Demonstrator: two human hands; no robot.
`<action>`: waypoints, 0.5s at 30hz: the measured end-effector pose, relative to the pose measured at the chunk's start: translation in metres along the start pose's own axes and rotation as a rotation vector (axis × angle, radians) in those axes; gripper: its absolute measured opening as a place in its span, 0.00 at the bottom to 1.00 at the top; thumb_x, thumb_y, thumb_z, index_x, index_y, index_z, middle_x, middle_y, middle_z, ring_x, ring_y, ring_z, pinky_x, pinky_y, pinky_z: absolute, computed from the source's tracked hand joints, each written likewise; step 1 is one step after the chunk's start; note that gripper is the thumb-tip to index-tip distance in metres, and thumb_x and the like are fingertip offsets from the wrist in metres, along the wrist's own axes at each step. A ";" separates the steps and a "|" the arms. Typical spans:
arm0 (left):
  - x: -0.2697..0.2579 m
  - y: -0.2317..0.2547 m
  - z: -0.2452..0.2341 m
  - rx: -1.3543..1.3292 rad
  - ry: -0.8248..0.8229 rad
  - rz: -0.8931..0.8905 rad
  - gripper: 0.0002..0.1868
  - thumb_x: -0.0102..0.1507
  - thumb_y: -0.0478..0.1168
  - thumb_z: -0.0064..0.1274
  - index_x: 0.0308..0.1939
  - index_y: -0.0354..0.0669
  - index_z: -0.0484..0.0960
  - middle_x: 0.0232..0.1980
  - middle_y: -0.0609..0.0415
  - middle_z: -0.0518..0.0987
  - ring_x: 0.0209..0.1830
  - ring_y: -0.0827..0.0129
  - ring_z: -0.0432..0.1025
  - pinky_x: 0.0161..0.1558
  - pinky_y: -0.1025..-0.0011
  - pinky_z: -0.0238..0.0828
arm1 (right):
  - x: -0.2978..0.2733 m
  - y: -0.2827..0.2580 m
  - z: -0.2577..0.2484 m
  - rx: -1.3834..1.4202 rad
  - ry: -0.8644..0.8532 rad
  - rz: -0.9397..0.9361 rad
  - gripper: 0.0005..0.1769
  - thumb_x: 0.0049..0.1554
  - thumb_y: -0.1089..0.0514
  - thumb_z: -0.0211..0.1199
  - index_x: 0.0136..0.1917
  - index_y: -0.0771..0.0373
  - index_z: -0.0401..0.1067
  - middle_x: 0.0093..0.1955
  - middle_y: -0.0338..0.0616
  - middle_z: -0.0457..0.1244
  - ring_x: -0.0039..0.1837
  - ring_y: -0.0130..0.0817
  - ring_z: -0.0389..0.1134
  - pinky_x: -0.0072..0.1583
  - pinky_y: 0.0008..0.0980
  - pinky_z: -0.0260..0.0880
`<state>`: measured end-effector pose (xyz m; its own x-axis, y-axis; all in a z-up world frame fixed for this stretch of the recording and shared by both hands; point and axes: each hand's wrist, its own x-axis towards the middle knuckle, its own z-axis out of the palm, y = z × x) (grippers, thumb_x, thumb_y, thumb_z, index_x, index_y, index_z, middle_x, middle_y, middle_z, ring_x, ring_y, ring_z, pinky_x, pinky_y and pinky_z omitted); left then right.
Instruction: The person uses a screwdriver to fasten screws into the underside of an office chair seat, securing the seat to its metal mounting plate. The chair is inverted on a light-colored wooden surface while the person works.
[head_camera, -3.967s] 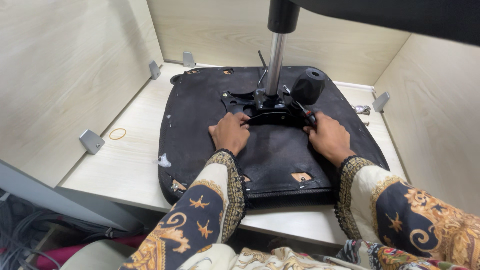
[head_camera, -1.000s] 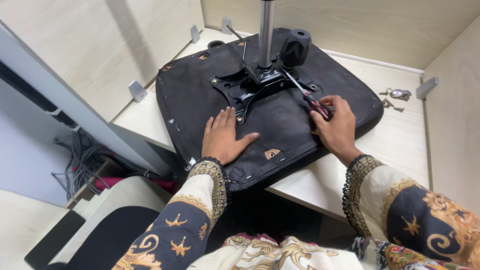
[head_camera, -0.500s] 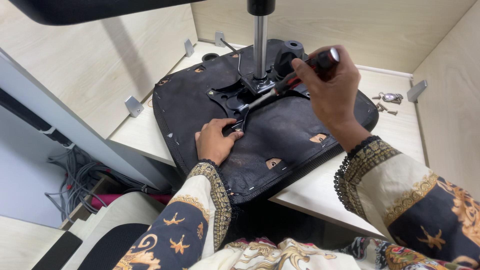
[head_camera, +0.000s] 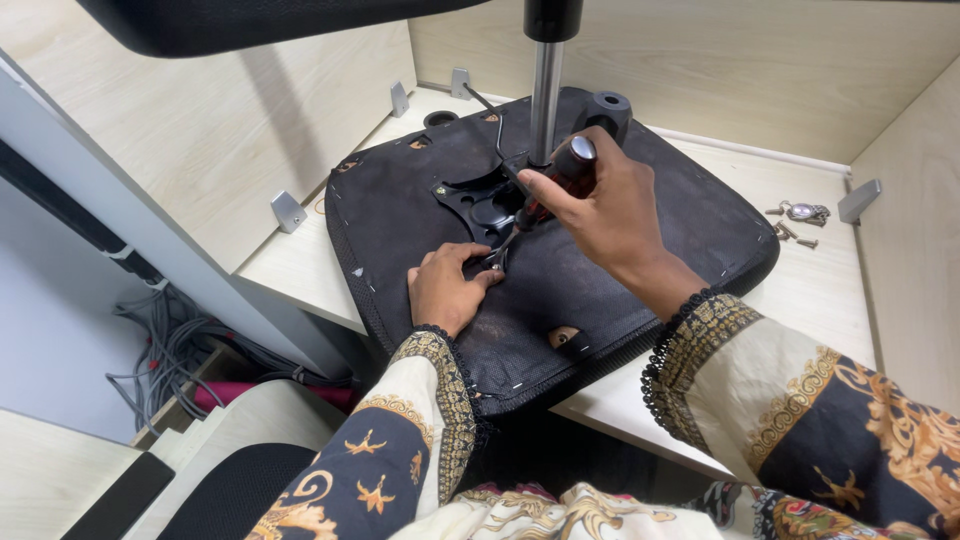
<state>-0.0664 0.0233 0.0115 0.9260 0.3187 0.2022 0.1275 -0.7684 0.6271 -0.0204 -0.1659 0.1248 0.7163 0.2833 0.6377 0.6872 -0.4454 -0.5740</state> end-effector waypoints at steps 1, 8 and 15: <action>0.000 0.001 0.000 0.003 -0.002 -0.003 0.21 0.55 0.54 0.65 0.51 0.60 0.87 0.57 0.64 0.81 0.61 0.68 0.71 0.65 0.60 0.53 | 0.001 0.000 0.000 -0.006 -0.008 -0.006 0.19 0.58 0.48 0.74 0.46 0.63 0.70 0.34 0.39 0.69 0.36 0.24 0.72 0.37 0.23 0.71; 0.000 0.006 -0.003 0.019 -0.023 -0.028 0.20 0.55 0.54 0.65 0.50 0.61 0.87 0.58 0.65 0.80 0.62 0.69 0.70 0.66 0.60 0.52 | 0.009 -0.003 0.001 0.060 -0.074 -0.065 0.19 0.58 0.49 0.73 0.50 0.64 0.70 0.38 0.40 0.70 0.40 0.25 0.76 0.41 0.22 0.78; 0.000 0.003 0.000 0.014 -0.004 -0.006 0.15 0.55 0.54 0.65 0.45 0.60 0.90 0.62 0.65 0.79 0.65 0.70 0.69 0.66 0.58 0.51 | 0.009 -0.004 0.003 0.051 -0.096 -0.018 0.19 0.57 0.48 0.73 0.49 0.63 0.71 0.38 0.40 0.70 0.40 0.25 0.76 0.42 0.23 0.78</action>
<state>-0.0659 0.0210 0.0134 0.9268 0.3208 0.1953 0.1377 -0.7741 0.6179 -0.0167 -0.1590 0.1316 0.7105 0.3718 0.5975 0.7035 -0.3964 -0.5899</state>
